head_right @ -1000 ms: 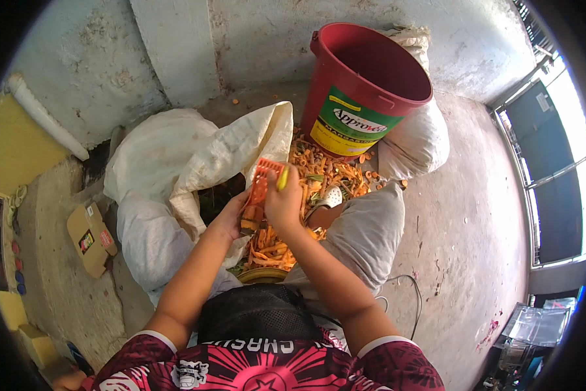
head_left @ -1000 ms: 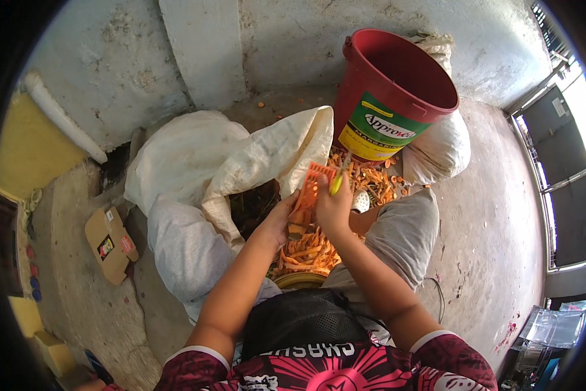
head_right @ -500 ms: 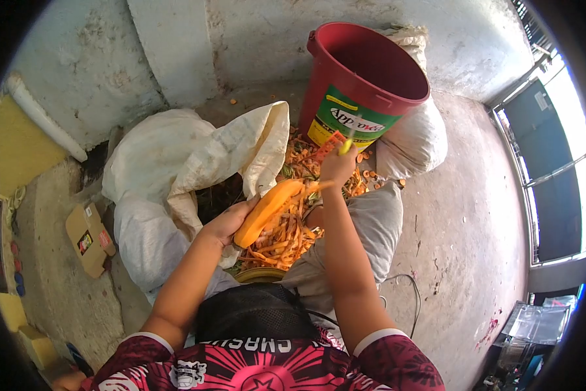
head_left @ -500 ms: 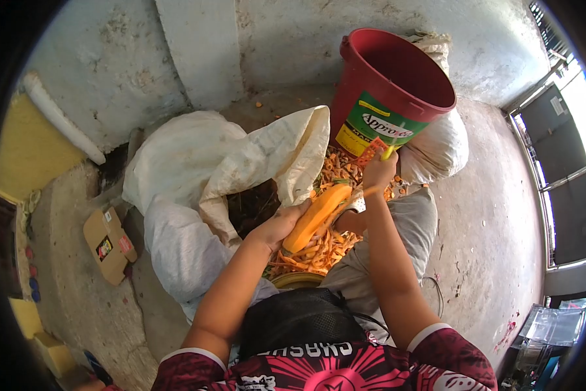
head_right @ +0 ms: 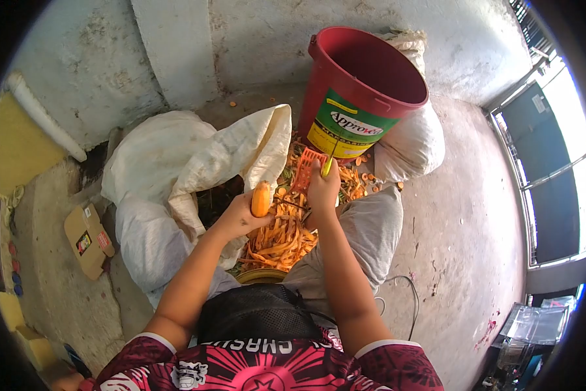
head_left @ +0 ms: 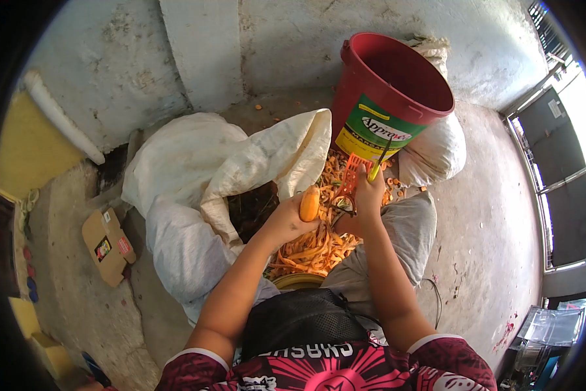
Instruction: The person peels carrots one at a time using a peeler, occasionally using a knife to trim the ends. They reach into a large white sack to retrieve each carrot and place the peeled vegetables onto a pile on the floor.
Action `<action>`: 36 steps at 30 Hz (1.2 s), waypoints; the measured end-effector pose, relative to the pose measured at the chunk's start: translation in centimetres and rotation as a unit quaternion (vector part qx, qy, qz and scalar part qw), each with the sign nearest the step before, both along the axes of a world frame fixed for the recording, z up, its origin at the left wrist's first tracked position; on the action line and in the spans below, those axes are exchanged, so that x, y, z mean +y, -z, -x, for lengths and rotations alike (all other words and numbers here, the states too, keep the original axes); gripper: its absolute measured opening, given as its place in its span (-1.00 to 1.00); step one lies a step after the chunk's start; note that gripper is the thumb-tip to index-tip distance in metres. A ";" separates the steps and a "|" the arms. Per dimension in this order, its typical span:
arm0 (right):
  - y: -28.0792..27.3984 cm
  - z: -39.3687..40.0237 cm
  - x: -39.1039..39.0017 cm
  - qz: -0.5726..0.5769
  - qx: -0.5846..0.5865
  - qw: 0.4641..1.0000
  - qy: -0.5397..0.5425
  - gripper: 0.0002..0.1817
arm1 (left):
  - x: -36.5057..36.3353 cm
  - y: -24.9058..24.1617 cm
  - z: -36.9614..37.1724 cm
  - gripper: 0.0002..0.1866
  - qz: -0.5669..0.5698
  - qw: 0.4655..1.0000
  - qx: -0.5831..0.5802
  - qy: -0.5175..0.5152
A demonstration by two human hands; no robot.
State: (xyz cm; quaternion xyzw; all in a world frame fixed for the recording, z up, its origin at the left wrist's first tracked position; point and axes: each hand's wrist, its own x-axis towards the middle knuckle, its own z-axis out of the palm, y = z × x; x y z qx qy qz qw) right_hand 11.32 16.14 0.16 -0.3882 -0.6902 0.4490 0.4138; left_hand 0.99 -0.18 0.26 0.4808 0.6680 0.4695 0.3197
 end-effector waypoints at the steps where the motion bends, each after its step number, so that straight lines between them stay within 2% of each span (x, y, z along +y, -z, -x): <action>1: -0.2 0.1 -0.1 -0.002 0.020 1.000 0.022 -0.81 | 0.0 0.0 -0.1 -0.55 -0.018 1.000 0.005 -0.006; 3: -0.6 0.3 -0.2 -0.007 0.062 0.996 0.066 -0.81 | 0.0 0.0 -0.3 -0.60 -0.055 0.998 0.016 -0.017; 6: -1.7 0.8 0.6 0.041 0.203 0.976 0.073 -0.81 | -0.1 0.2 -0.5 -0.62 -0.054 0.998 0.003 -0.014; 9: -2.3 1.6 -2.1 0.016 0.163 0.986 0.029 -0.81 | -0.1 -0.5 -0.7 -0.62 0.010 0.999 0.049 -0.002; 10: -2.6 1.7 -3.7 -0.090 0.051 0.994 0.022 -0.82 | -0.1 -0.5 -1.0 -0.62 0.021 0.999 0.050 0.003; 11: -3.1 1.8 -5.3 -0.163 0.002 0.986 0.045 -0.82 | -0.1 -0.3 -1.2 -0.61 0.031 0.998 0.052 0.008; 13: -3.5 1.9 -3.6 -0.078 0.042 0.994 0.058 -0.80 | 0.0 -0.3 -1.4 -0.62 0.026 0.997 0.066 0.004; 16: -3.2 0.9 0.8 -0.075 0.036 0.982 0.169 -0.82 | -0.4 -0.4 -1.6 -0.62 0.003 0.995 0.093 -0.024; 19: -4.0 0.7 -0.3 -0.170 0.045 0.971 0.159 -0.81 | -0.5 0.4 -1.4 -0.60 0.021 0.993 0.110 -0.033; 20: -4.4 0.7 -1.9 -0.151 0.015 0.979 0.135 -0.79 | -0.3 0.6 -1.3 -0.60 0.029 0.992 0.121 -0.022; 21: -4.5 1.1 -3.5 -0.126 0.033 0.985 0.115 -0.77 | -0.1 0.8 -1.2 -0.60 0.036 0.990 0.133 -0.013; 22: -3.6 1.5 -4.6 -0.143 0.011 0.984 0.105 -0.77 | 0.1 1.0 -1.3 -0.61 0.034 0.993 0.114 -0.019; 23: -2.8 1.7 -5.2 -0.158 -0.011 0.983 0.095 -0.75 | 0.2 1.3 -1.5 -0.63 0.033 0.995 0.094 -0.026; 26: -2.5 1.6 -5.1 -0.100 -0.054 0.991 0.073 -0.71 | 0.2 1.7 -1.5 -0.66 0.037 0.995 0.080 -0.038; 29: -1.7 2.0 -2.8 -0.148 -0.060 0.977 0.143 -0.67 | 0.2 1.3 -1.5 -0.68 0.058 0.993 0.095 -0.034; 31: -1.6 1.4 1.1 -0.127 -0.006 0.972 0.198 -0.69 | 0.1 1.3 -1.5 -0.69 0.064 0.992 0.109 -0.026; 34: -3.6 0.1 3.3 -0.090 -0.035 0.964 0.248 -0.74 | -0.5 1.2 -1.3 -0.68 0.065 0.990 0.123 -0.008; 36: -3.2 0.3 2.4 -0.106 -0.010 0.972 0.210 -0.76 | -0.4 0.8 -1.1 -0.68 0.061 0.992 0.108 -0.002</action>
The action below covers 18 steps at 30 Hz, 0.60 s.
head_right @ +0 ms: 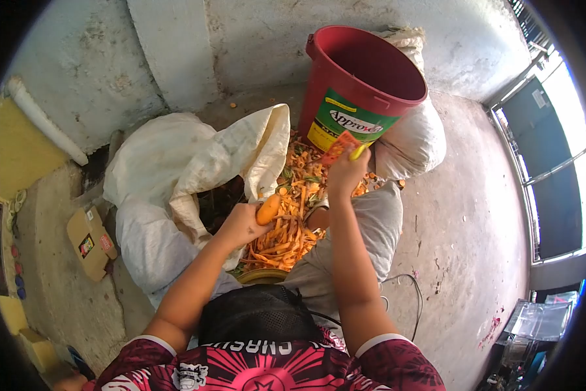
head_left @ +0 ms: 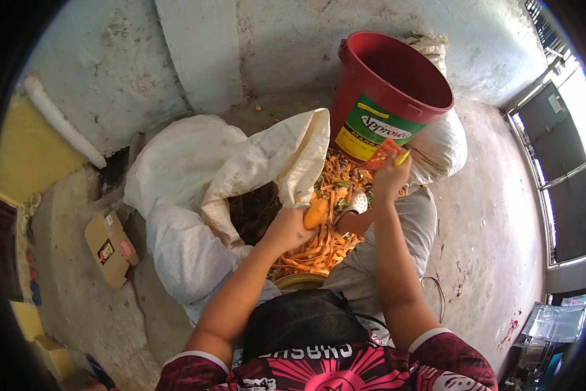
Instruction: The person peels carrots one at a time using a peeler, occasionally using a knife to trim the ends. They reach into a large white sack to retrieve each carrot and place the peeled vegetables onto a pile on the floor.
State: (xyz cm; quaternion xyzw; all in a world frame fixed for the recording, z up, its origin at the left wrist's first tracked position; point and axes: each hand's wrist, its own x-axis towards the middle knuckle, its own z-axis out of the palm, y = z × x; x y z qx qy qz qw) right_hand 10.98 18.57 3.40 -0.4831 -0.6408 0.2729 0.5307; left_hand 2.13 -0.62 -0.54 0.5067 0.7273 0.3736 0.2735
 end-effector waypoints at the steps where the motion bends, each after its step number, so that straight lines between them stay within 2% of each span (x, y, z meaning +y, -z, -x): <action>1: 0.3 0.1 -0.6 -0.010 0.008 1.000 -0.020 -0.77 | 0.2 0.1 0.0 -0.67 -0.002 1.000 -0.003 -0.001; 2: 1.2 0.4 -1.2 -0.038 0.014 0.998 -0.042 -0.79 | 0.3 0.3 0.0 -0.67 -0.004 1.000 -0.005 -0.004; 5: 1.8 1.2 -3.6 0.008 0.059 0.990 -0.129 -0.80 | 0.5 0.9 -0.1 -0.66 -0.018 0.999 -0.036 -0.002; 8: 1.2 1.2 -5.2 0.127 0.097 0.970 -0.186 -0.81 | 0.6 0.3 -0.5 -0.62 -0.014 0.994 -0.110 0.000; 11: 0.6 1.3 -6.8 0.047 -0.001 0.978 -0.201 -0.82 | 0.9 1.2 -0.7 -0.62 0.006 0.984 -0.175 0.007; 12: 0.4 1.6 -6.5 -0.003 0.007 0.983 -0.181 -0.84 | 0.9 1.6 -0.7 -0.63 0.016 0.981 -0.193 0.011; 15: 2.6 1.3 -0.8 0.080 0.090 0.988 -0.095 -0.84 | 0.4 0.8 -0.6 -0.66 -0.015 0.989 -0.128 0.072; 18: 2.7 -0.4 1.2 0.147 0.152 0.963 -0.170 -0.84 | 0.1 0.7 -0.6 -0.69 -0.022 0.993 -0.117 -0.002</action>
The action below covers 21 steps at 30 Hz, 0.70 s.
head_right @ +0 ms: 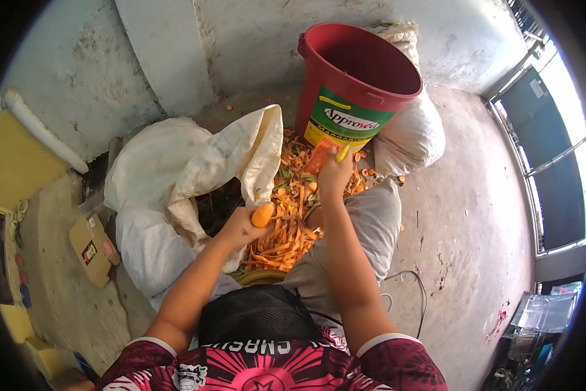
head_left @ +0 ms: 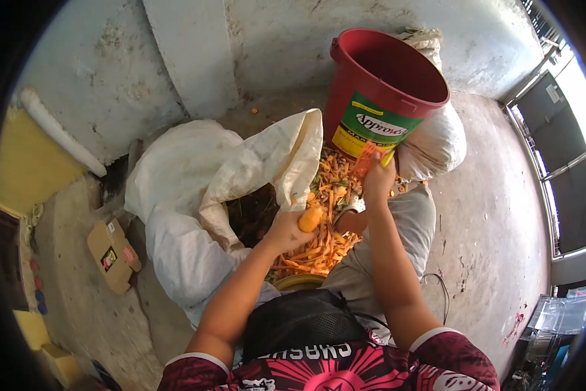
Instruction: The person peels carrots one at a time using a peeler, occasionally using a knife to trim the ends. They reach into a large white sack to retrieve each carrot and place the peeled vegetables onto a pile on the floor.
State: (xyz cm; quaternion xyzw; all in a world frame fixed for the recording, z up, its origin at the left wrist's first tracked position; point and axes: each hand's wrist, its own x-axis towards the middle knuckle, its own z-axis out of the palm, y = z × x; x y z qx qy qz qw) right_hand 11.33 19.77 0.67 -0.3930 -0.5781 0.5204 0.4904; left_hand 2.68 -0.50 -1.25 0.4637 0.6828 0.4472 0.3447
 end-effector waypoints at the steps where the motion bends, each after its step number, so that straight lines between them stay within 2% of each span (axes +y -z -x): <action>1: 0.1 -0.2 -0.5 -0.064 -0.057 0.994 -0.068 -0.83 | 0.0 -0.1 0.4 -0.70 0.013 0.999 0.041 -0.023; 3: 0.3 -0.9 -3.2 -0.191 -0.170 0.946 -0.200 -0.83 | 0.2 -0.6 1.5 -0.70 0.039 0.989 0.121 -0.070; 5: -3.0 -1.1 -7.1 -0.080 -0.338 0.904 -0.251 -0.81 | 0.3 -1.1 2.2 -0.73 0.045 0.977 0.183 -0.099; 8: -1.1 -1.3 -8.0 -0.108 -0.411 0.841 -0.335 -0.77 | 0.2 -1.0 2.8 -0.77 0.046 0.967 0.209 -0.140; 14: -0.5 -1.6 -9.0 -0.095 -0.416 0.816 -0.390 -0.74 | 0.0 -0.7 2.9 -0.78 0.030 0.964 0.225 -0.139; 20: 2.1 -1.4 -8.4 -0.098 -0.431 0.821 -0.362 -0.76 | -0.8 -2.4 2.8 -0.76 0.035 0.960 0.275 -0.042; 21: 3.3 -1.4 -8.0 -0.097 -0.438 0.822 -0.351 -0.76 | -1.0 -2.9 2.5 -0.76 -0.019 0.975 0.219 -0.031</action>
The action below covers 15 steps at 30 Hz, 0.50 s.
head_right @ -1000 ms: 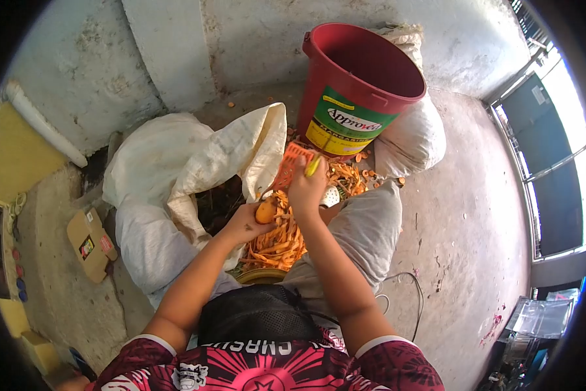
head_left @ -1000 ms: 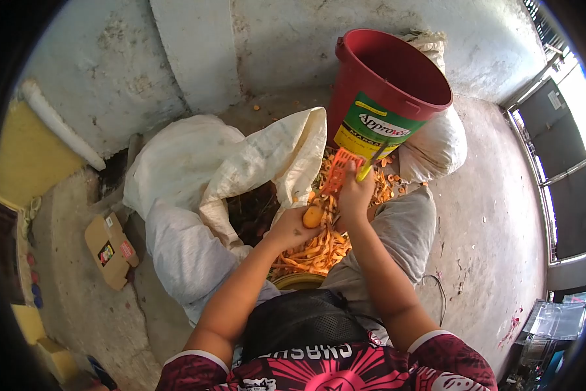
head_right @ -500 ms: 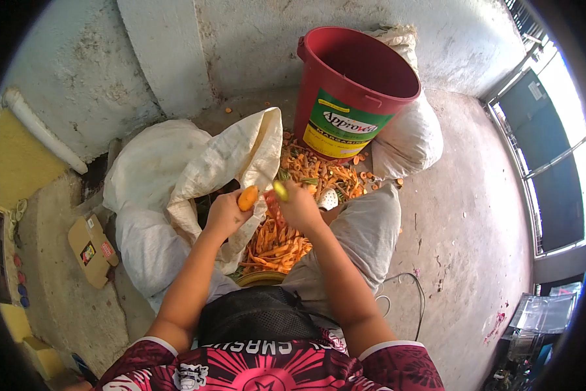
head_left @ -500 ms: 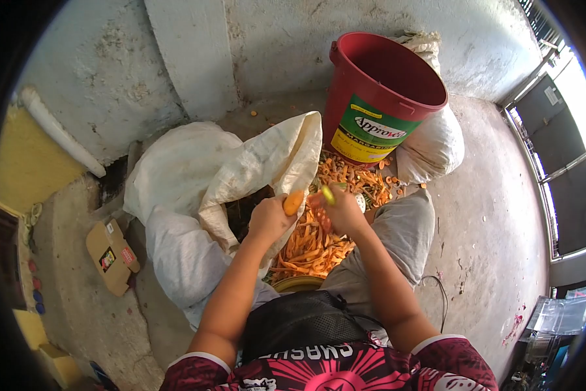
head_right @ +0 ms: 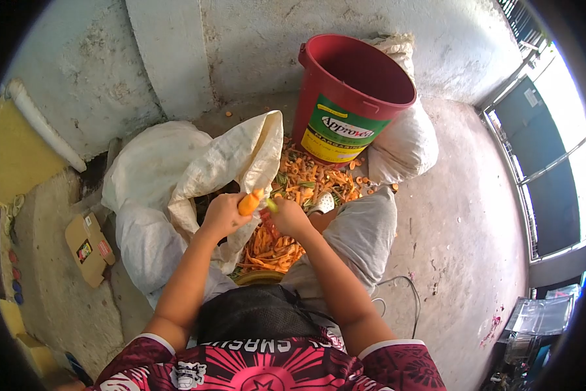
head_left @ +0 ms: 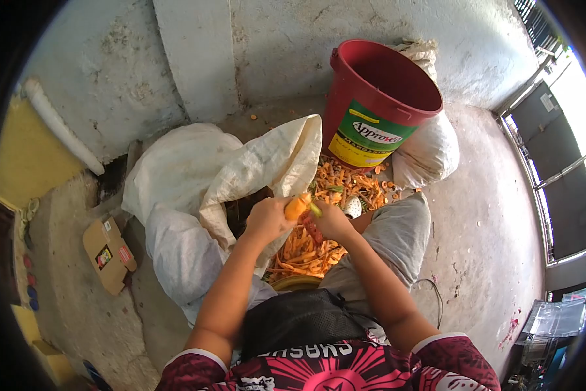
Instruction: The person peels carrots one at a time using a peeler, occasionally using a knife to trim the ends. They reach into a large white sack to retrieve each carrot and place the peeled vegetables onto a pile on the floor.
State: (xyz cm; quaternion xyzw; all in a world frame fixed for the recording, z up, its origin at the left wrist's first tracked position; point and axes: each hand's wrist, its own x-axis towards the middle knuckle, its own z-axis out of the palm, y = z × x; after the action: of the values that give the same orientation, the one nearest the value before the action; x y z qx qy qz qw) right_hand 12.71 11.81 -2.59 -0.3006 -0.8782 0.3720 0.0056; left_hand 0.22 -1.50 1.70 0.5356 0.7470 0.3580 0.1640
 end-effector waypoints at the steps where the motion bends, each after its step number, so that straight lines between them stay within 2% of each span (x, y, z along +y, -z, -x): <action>1: 1.7 0.0 1.2 -0.050 -0.102 0.990 -0.081 -0.76 | -0.2 -0.7 -0.7 -0.75 -0.052 0.997 -0.056 0.024; 2: 4.0 0.0 2.8 -0.098 -0.201 0.962 -0.158 -0.75 | -0.3 -1.2 -1.4 -0.74 -0.101 0.988 -0.109 0.048; 3: 6.2 0.1 3.9 -0.143 -0.295 0.916 -0.231 -0.75 | -0.2 -1.6 -2.1 -0.77 -0.161 0.980 -0.090 0.077; 6: 11.9 0.2 5.0 -0.109 -0.165 0.924 -0.328 -0.72 | -0.4 -0.6 -2.3 -0.80 -0.183 0.935 -0.289 0.090; 7: 11.1 0.3 3.6 -0.038 -0.114 0.961 -0.248 -0.73 | -0.3 -0.1 -1.8 -0.78 -0.205 0.920 -0.312 0.122; 8: 10.4 0.4 2.2 0.033 -0.050 0.984 -0.171 -0.74 | -0.2 0.1 -1.6 -0.77 -0.214 0.922 -0.305 0.102; 10: 9.3 1.3 0.0 0.166 0.040 0.981 -0.093 -0.73 | -0.3 0.0 -1.6 -0.74 -0.229 0.927 -0.289 0.063; 11: 8.3 1.4 -0.6 0.269 0.034 0.960 -0.072 -0.72 | -0.6 -0.1 -1.8 -0.69 -0.177 0.909 -0.375 0.036; 13: 5.5 1.6 -1.3 0.464 0.023 0.885 -0.026 -0.68 | -0.1 1.2 -1.3 -0.65 -0.195 0.911 -0.363 0.005; 14: 4.6 1.4 -1.3 0.488 0.018 0.872 -0.035 -0.68 | 0.1 1.9 -1.1 -0.63 -0.205 0.911 -0.357 -0.012; 15: 3.8 1.2 -1.1 0.513 0.013 0.857 -0.045 -0.67 | 0.1 1.7 -0.9 -0.58 -0.214 0.891 -0.400 -0.031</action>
State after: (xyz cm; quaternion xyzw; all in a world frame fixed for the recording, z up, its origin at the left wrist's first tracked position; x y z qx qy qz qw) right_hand 11.50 10.68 -6.41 -0.2163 -0.5756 0.7734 -0.1544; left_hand 1.14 -1.43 -0.05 0.3455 0.5396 0.6982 0.3193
